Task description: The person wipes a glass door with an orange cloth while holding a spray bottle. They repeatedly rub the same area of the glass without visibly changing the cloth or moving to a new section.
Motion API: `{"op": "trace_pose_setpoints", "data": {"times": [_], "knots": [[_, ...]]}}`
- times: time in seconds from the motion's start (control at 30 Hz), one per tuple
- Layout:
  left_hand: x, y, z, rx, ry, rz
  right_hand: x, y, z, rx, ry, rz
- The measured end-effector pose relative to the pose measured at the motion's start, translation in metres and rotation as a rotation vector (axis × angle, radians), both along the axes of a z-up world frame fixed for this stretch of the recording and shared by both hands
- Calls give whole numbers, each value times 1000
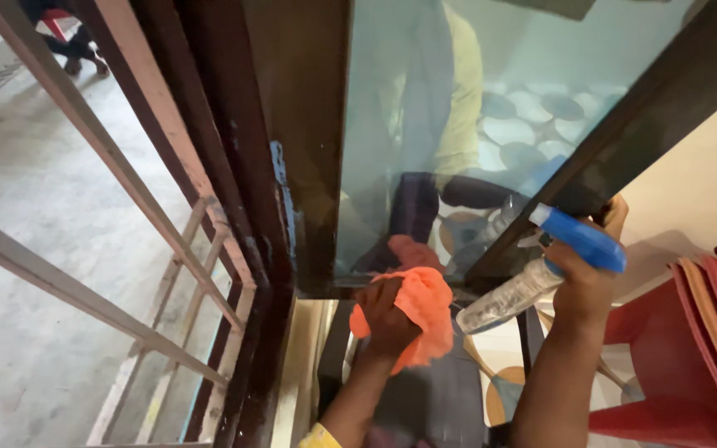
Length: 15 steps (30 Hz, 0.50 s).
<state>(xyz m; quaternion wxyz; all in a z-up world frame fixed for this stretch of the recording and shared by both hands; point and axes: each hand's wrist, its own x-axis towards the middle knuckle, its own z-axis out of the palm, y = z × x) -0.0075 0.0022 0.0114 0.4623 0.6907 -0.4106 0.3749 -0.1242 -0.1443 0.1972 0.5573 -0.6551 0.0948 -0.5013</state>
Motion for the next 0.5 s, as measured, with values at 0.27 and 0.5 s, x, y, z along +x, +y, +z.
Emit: {"op": "trace_pose_setpoints", "data": {"times": [0.27, 0.5], "knots": [[2, 1, 11, -6, 4, 5, -2, -13, -12, -4, 10, -1], [1, 6, 6, 5, 12, 9, -5, -11, -7, -27, -39, 67]]}}
